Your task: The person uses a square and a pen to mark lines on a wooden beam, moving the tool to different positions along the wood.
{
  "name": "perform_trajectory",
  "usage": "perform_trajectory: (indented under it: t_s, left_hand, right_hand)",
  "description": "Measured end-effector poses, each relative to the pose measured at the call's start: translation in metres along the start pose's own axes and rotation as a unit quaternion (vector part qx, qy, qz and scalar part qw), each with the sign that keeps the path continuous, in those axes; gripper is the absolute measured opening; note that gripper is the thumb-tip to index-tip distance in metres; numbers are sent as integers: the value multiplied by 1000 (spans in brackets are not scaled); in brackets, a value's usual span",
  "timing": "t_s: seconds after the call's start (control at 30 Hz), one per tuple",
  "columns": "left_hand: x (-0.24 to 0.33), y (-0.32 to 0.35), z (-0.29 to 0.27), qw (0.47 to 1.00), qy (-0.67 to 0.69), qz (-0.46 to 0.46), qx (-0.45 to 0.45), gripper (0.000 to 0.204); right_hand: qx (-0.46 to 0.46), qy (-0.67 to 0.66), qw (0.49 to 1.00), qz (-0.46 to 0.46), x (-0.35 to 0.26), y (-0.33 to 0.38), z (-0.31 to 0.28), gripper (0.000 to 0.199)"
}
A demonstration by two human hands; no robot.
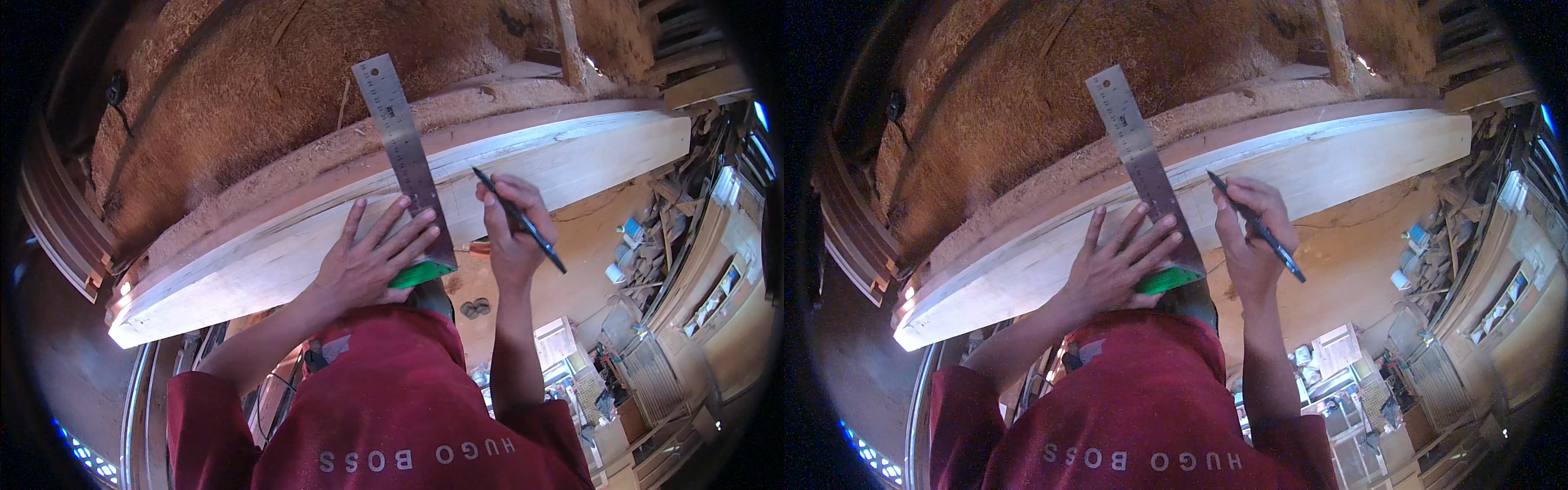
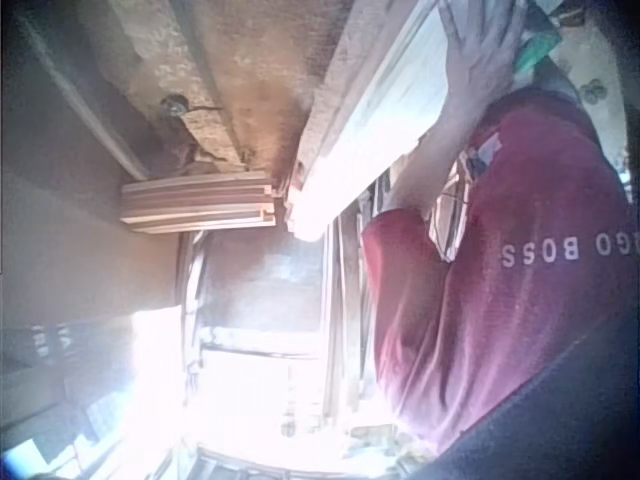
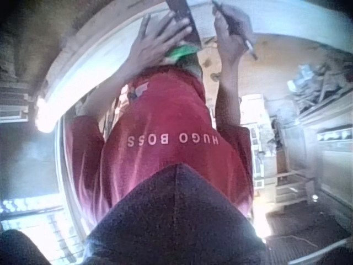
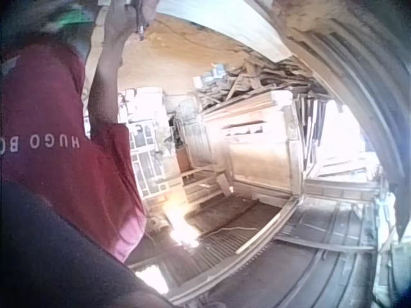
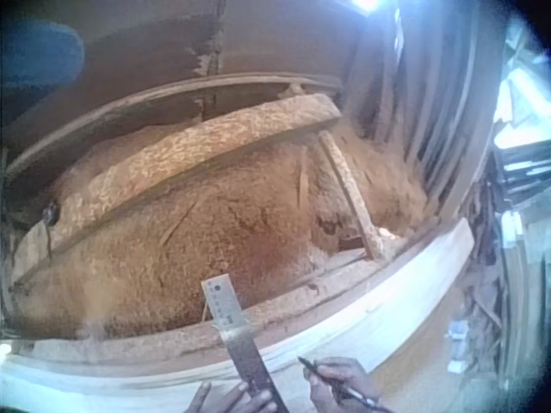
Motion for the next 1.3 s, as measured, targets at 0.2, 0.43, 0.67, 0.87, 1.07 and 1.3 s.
perform_trajectory:
  t_s: [0.2,0.43,0.67,0.87,1.07,1.3]
  left_hand:
    - [-3,1,-1,999,32,-1,3,112]
    - [-1,-9,-2,999,32,6,-7,113]
    - [-1,-10,0,1000,19,3,18,112]
    - [-1,-9,2,999,39,-2,0,110]
    - [-2,-9,3,999,47,-6,-19,113]
    - [-1,-9,3,1000,13,6,-26,119]
  right_hand:
    - [3,2,999,48,10,29,5,20]
    - [16,-28,999,26,11,27,11,20]
    - [17,-20,999,29,14,28,12,19]
    - [33,-5,999,17,15,29,14,17]
    - [23,9,1000,10,18,26,14,18]
    - [5,30,999,-22,14,24,14,21]
Point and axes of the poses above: each hand's wrist, its own y-axis away from the middle knuckle, its own z-axis out of the palm, x = y × z, the point moved 5 cm from there along -y, towards the middle knuckle, and after that the axes turned 8 degrees about x, right-handed, at the moved point
